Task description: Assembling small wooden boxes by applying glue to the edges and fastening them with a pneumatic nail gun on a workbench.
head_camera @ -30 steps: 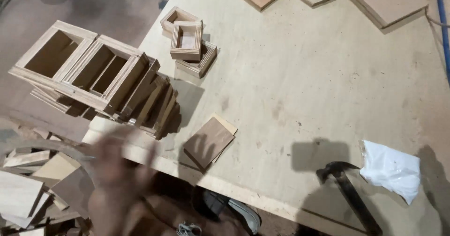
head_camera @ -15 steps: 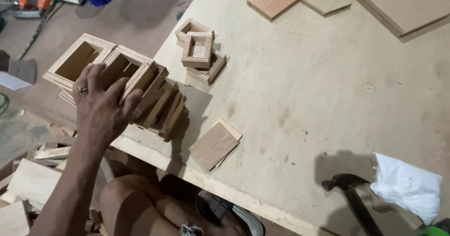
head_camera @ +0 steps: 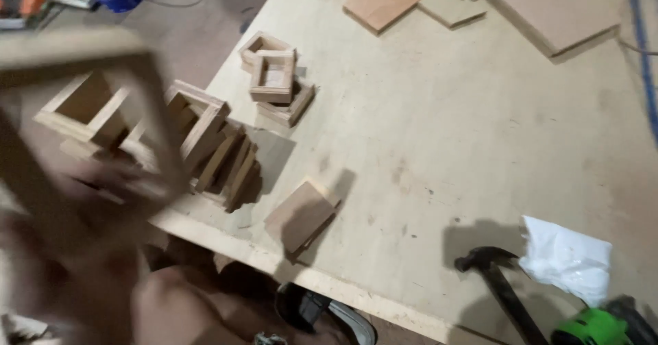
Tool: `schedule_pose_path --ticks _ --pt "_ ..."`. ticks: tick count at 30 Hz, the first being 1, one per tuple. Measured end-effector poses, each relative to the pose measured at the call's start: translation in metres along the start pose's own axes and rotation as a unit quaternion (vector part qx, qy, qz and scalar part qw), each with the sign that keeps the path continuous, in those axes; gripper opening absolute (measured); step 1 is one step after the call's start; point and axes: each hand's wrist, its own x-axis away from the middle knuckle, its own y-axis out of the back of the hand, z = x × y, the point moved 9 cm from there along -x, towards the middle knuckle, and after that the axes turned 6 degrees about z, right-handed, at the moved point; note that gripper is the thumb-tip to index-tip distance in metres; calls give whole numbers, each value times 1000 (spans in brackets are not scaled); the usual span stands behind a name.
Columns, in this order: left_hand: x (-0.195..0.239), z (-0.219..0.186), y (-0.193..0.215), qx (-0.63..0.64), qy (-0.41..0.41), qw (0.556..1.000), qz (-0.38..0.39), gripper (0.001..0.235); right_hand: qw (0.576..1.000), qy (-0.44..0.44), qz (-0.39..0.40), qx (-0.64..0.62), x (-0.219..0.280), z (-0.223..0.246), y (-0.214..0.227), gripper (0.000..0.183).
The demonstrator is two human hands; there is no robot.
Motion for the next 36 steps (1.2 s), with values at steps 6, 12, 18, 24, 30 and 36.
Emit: schedule_pose_path --ticks 6,12,18,24,30,36 --pt "112 25 -234 705 459 540 -34 59 997 -56 -11 58 -39 -43 -28 93" --pt "194 43 -331 667 583 461 -56 56 924 -86 251 276 -80 -32 -98 155" --pt "233 44 -346 492 632 589 106 89 913 -79 240 321 -95 -23 -102 143" --pt "198 50 -257 77 380 905 175 43 955 -232 134 126 -74 -17 -46 100" --pt "226 31 -263 -78 168 950 250 80 957 -153 186 163 -79 -28 -62 150" --pt "221 15 -298 -167 157 913 338 118 956 -37 196 214 -94 -18 -99 150"
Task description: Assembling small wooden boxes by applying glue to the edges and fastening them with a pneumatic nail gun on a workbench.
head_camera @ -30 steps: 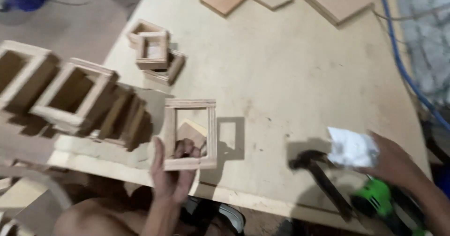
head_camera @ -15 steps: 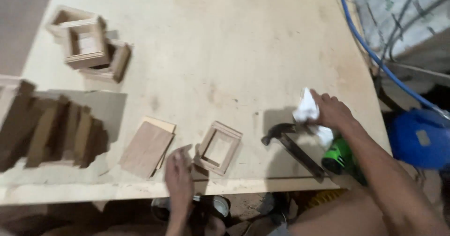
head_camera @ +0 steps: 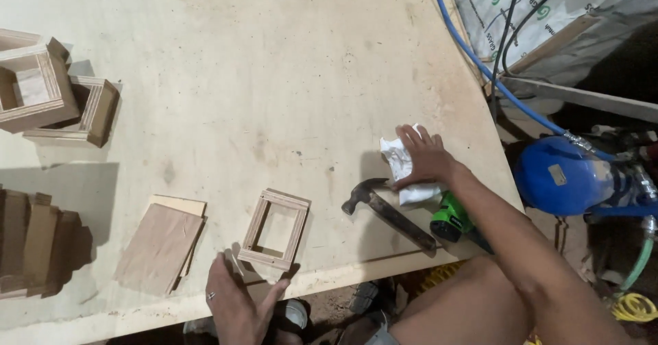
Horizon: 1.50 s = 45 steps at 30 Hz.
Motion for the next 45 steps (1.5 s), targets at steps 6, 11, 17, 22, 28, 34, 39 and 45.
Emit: schedule_pose_path --ticks 6,11,17,22,28,34,39,45 --pt "-21 1 -9 88 276 949 124 125 964 -44 43 -258 -11 -5 4 126" --pt "-24 -9 -6 212 60 975 -27 108 986 50 -150 -49 -50 -22 1 32" --pt "-15 6 -20 75 -23 997 -9 133 782 118 -244 -561 37 12 81 41" --pt "-9 11 -27 32 -58 995 -70 140 808 146 -201 -534 77 102 125 67" --pt "-8 21 -2 224 -1 971 -84 133 920 125 -200 -311 61 170 69 45" --pt "2 17 37 514 40 854 -72 144 870 227 -204 -387 102 240 101 15" --pt "15 9 65 678 38 732 -56 116 835 284 -195 -430 113 249 108 17" --pt "19 -19 41 935 167 314 -2 75 968 116 6 -224 118 273 57 55"
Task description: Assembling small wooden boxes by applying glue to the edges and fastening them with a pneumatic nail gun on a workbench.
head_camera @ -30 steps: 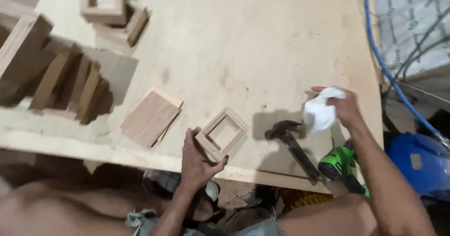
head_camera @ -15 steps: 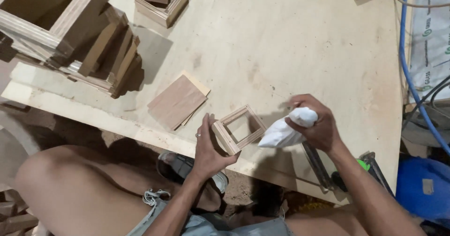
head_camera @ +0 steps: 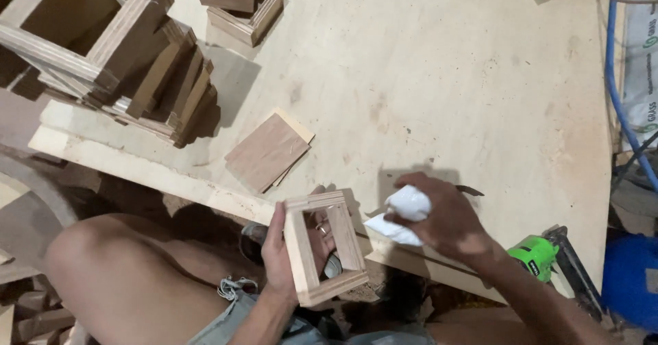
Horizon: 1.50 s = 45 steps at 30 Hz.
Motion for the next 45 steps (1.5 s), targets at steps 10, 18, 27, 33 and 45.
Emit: schedule_pose_path --ticks 10,18,27,33,45 --pt "10 -9 -26 -217 57 945 -240 60 895 372 -140 201 68 25 -50 11" --pt "15 -8 -28 -422 198 856 -223 66 877 390 -172 224 104 78 -22 13" --pt "-43 -67 -42 -744 -50 637 -198 114 981 56 19 -184 47 -8 9 70" --pt "-75 -59 -13 -840 -88 506 -173 120 994 54 2 -95 35 -49 43 56" --pt "59 41 -63 -689 152 703 -89 130 972 123 -168 -106 118 -99 112 84"
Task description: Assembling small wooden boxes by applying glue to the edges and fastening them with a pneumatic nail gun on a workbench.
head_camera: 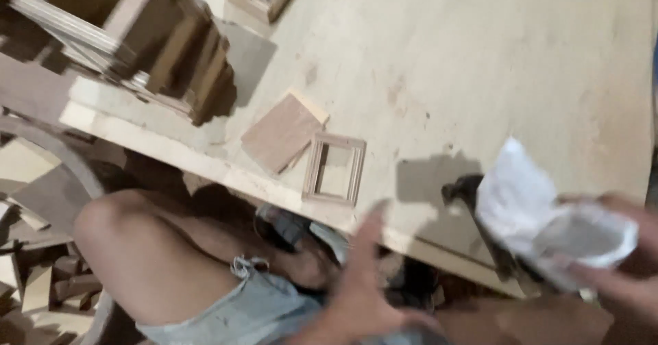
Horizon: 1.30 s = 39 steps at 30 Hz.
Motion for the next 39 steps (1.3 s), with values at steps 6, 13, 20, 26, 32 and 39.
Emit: schedule_pose_path --ticks 6,13,20,26,32,39 --pt "-30 -48 -73 141 -207 963 101 137 1000 -19 3 -4 12 82 -71 44" --pt "-30 -34 -55 37 -146 982 113 106 936 -41 212 -279 -8 60 -138 104" --pt "-16 -31 -41 -118 -26 961 251 143 947 98 153 -263 6 42 -148 28" --pt "-88 15 79 -386 -131 860 -309 117 842 97 47 -529 -7 46 -103 12" --pt "-121 16 82 -267 12 952 -152 134 961 -249 -40 -110 -2 -5 -96 36" --pt "-97 46 27 496 -47 847 186 75 952 250 4 176 0 104 -116 63"
